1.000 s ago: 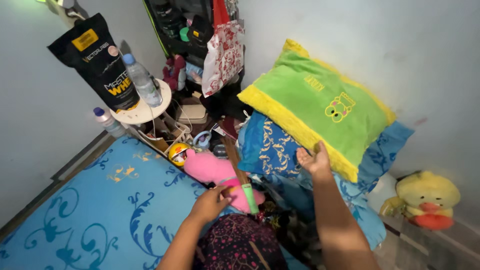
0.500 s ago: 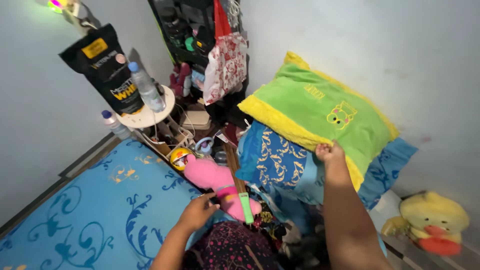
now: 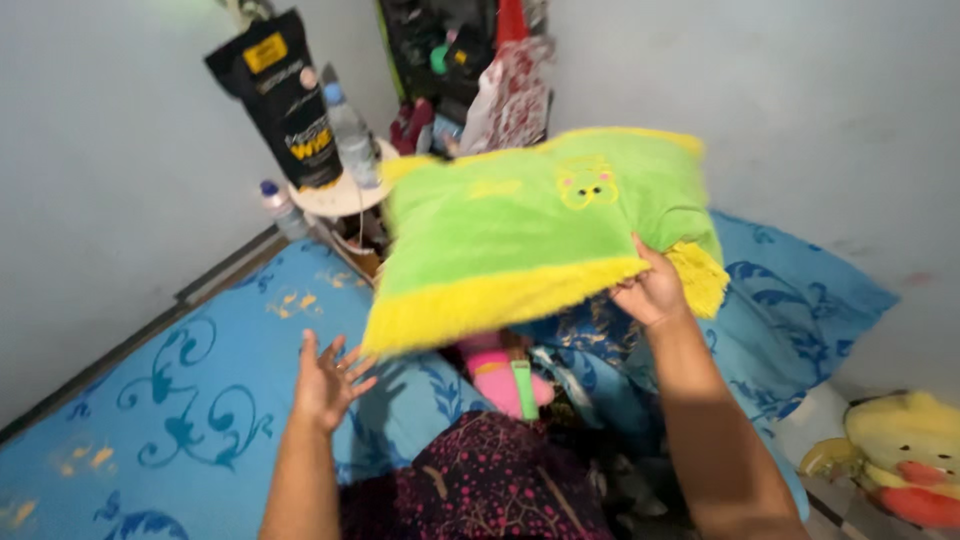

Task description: The person brushes several stuffed animals with a small hand broom, adjusts their hats, and arranges them on the bed.

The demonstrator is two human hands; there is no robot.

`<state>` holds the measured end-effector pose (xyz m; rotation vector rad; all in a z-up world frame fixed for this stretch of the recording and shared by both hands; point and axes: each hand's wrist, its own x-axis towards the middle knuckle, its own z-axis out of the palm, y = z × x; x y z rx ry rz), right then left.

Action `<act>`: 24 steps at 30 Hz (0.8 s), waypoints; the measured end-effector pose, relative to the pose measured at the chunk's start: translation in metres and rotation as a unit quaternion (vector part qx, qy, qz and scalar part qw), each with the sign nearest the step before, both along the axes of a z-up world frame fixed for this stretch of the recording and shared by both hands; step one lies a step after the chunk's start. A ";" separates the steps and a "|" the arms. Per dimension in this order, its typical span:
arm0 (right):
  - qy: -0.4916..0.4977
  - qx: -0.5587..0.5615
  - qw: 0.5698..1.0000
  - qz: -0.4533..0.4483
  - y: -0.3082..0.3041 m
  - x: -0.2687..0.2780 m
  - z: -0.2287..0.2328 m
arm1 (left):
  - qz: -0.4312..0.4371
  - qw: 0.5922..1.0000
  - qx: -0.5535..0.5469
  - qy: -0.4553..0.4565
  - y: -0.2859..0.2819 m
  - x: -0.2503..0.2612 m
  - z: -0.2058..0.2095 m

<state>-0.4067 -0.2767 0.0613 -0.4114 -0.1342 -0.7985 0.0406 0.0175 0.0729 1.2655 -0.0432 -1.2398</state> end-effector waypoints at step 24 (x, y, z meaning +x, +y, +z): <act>0.800 -0.534 0.271 0.024 0.073 0.148 -0.348 | -0.202 0.751 0.500 -0.380 0.042 0.096 -0.190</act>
